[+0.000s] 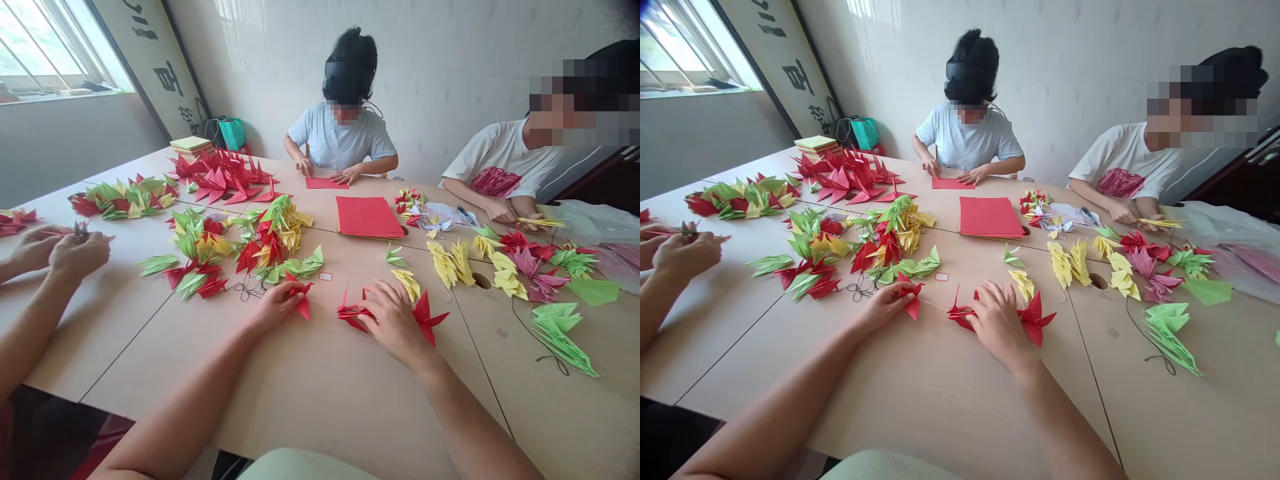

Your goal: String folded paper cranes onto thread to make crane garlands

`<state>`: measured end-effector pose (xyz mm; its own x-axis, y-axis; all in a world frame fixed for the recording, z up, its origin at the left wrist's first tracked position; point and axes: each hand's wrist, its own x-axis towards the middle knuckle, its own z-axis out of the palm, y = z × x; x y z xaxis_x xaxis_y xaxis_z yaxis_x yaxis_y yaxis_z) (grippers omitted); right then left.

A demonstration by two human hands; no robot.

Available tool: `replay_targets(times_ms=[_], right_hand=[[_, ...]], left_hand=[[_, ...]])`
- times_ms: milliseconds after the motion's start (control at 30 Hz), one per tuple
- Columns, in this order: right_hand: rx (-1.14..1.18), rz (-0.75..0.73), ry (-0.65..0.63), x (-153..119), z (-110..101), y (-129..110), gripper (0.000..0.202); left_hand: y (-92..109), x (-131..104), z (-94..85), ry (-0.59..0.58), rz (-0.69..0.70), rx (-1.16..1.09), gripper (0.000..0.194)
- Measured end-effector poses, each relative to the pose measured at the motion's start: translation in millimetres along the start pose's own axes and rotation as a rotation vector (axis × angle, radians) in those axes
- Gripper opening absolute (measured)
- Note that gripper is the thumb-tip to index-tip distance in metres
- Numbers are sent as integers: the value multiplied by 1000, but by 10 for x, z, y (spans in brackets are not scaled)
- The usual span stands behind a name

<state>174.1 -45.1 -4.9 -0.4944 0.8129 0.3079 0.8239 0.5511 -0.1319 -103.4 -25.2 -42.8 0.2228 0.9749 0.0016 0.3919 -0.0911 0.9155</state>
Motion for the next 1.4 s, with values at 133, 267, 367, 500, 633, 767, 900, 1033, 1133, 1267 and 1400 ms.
replay_targets(times_ms=[133,267,367,500,633,767,900,1033,1133,1267,1400], right_hand=[[45,-25,-2,177,-8,-220,15],[106,-66,29,440,115,-435,22],[149,-105,47,562,243,-516,16],[191,-88,91,513,296,-454,20],[224,8,172,229,135,-178,21],[245,204,310,-200,-75,272,18],[262,505,460,-650,-123,730,36],[418,736,440,-935,29,1004,47],[570,771,340,-992,161,1069,42],[721,744,210,-986,230,1055,31],[819,717,153,-1005,199,1025,26]], left_hand=[[-13,-9,-8,-32,22,-9,42],[0,-47,11,-58,44,17,43],[2,-70,22,-79,55,46,43],[10,-79,17,-86,57,87,41],[30,-79,8,-83,57,128,42],[33,-78,24,-72,63,161,46],[28,-75,57,-41,68,184,52],[39,-89,103,-18,71,205,54],[63,-117,157,2,66,229,55],[118,-147,246,12,71,227,58],[212,-170,328,-57,81,176,59]])
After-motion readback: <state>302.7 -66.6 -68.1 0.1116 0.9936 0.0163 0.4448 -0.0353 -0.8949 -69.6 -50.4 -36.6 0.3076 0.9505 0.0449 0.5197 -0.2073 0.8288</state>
